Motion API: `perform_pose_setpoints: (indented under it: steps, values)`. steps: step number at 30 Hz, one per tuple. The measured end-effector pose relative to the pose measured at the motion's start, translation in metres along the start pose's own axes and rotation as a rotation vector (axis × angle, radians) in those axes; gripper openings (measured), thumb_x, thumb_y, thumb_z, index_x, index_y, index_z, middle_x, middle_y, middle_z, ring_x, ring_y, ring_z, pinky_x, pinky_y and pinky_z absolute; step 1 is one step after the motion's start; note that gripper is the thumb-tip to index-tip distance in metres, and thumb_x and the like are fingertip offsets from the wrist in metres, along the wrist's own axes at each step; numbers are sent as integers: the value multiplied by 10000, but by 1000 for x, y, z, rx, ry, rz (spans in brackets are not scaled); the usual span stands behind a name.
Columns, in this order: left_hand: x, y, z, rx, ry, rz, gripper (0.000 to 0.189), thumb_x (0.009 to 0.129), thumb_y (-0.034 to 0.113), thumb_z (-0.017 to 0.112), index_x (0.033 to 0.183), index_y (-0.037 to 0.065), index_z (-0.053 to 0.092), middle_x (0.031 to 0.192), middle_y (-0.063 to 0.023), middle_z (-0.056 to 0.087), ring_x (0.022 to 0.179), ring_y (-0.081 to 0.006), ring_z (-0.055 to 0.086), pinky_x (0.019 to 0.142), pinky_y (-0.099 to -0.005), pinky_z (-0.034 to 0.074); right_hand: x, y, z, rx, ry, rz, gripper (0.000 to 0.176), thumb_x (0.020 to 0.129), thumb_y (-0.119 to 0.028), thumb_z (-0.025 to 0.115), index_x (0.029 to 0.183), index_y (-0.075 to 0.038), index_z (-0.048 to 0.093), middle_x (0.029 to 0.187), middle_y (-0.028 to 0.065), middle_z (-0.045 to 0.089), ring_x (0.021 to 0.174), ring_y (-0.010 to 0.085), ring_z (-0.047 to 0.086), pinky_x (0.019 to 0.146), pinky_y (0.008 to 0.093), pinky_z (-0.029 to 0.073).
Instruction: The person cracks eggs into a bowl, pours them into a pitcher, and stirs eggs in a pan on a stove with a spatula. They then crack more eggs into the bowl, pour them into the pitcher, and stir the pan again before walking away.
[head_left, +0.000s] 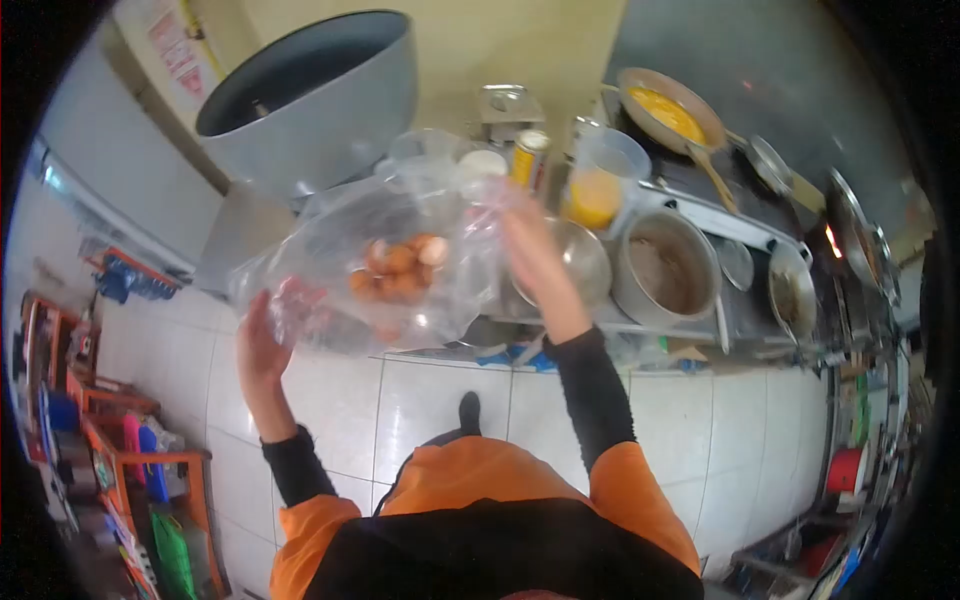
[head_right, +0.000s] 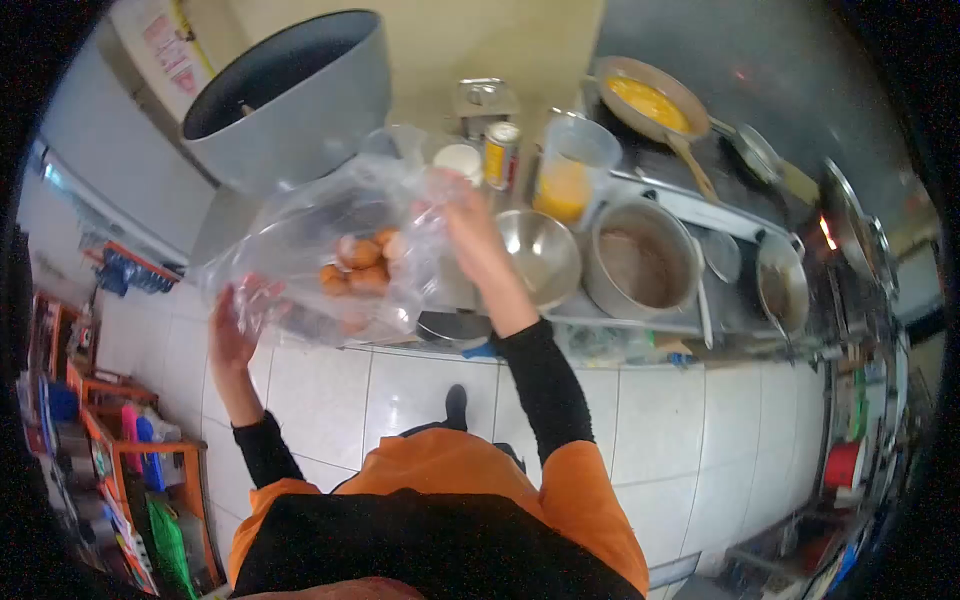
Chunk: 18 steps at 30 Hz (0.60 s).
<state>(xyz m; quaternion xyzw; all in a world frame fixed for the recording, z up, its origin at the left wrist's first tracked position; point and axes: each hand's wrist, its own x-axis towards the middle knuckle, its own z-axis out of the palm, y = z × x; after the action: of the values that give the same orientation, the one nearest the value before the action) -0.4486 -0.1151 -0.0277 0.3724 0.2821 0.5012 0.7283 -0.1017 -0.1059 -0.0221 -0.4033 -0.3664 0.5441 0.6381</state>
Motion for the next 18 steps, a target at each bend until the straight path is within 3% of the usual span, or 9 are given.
perform_pose_setpoints:
  steps: [2, 5, 8, 9, 10, 12, 13, 17, 18]
  values:
    - [-22, -13, 15, -234, -300, -24, 343, 941, 291, 388, 1149, 61, 535, 1237, -153, 508, 1215, -363, 406, 987, -649, 245, -44, 15, -16, 176, -91, 169, 276, 870, -83, 501, 1132, -3, 532, 972, 86, 612, 897, 200, 609, 786, 320, 497]
    - [-47, -63, 27, -571, -306, -62, 306, 933, 229, 408, 1163, 72, 537, 1141, -174, 566, 1217, -382, 396, 1023, -592, 253, -120, 45, -52, 523, -136, 480, 270, 880, -145, 545, 1117, -17, 550, 967, 91, 624, 902, 189, 618, 753, 298, 514]
    - [-57, -119, 28, -808, -100, -187, 282, 921, 191, 416, 1128, 55, 552, 1133, -128, 582, 1189, -302, 449, 1052, -554, 243, -214, 102, -112, 644, 1, 368, 354, 906, -187, 507, 1210, -6, 495, 1090, 104, 587, 1007, 207, 574, 860, 323, 472]
    - [-58, -140, 31, -773, -86, -256, 269, 915, 174, 419, 1107, 48, 558, 1125, -122, 587, 1172, -278, 466, 1054, -537, 250, -249, 110, -126, 630, 82, 350, 368, 907, -192, 506, 1225, -8, 487, 1131, 105, 574, 1033, 199, 561, 876, 316, 461]
    - [-57, -161, 35, -735, -75, -322, 257, 909, 157, 421, 1087, 41, 565, 1117, -115, 592, 1155, -255, 484, 1056, -521, 258, -285, 103, -142, 263, -62, 178, 380, 908, -202, 502, 1231, -3, 481, 1154, 97, 564, 1053, 187, 547, 896, 308, 445]
    - [-66, -190, 59, -667, -54, -442, 240, 890, 135, 432, 1059, 29, 567, 1086, -107, 604, 1095, -227, 525, 1051, -495, 277, -357, 117, -181, -15, -132, 264, 400, 911, -218, 487, 1244, 2, 467, 1199, 87, 543, 1082, 171, 527, 928, 294, 418]
    - [-78, -207, 80, -641, -42, -494, 237, 878, 129, 441, 1052, 25, 563, 1064, -104, 610, 1053, -223, 548, 1044, -487, 289, -390, 145, -204, 86, -70, 513, 408, 914, -225, 478, 1252, 3, 459, 1222, 85, 532, 1093, 167, 520, 941, 289, 406]
    - [-96, -302, 71, -639, -247, -831, 336, 827, 272, 524, 1069, 40, 551, 991, -57, 628, 1023, -245, 568, 1004, -466, 350, -500, 173, -235, 405, 246, 544, 411, 928, -258, 457, 1274, -37, 442, 1192, 76, 539, 1072, 177, 530, 909, 301, 440]
    - [-98, -320, 71, -602, -262, -960, 415, 813, 327, 509, 1099, 25, 526, 975, -87, 622, 954, -260, 578, 1004, -463, 344, -518, 177, -241, 476, 332, 524, 410, 930, -266, 458, 1274, -43, 442, 1188, 74, 540, 1068, 179, 532, 902, 304, 447]
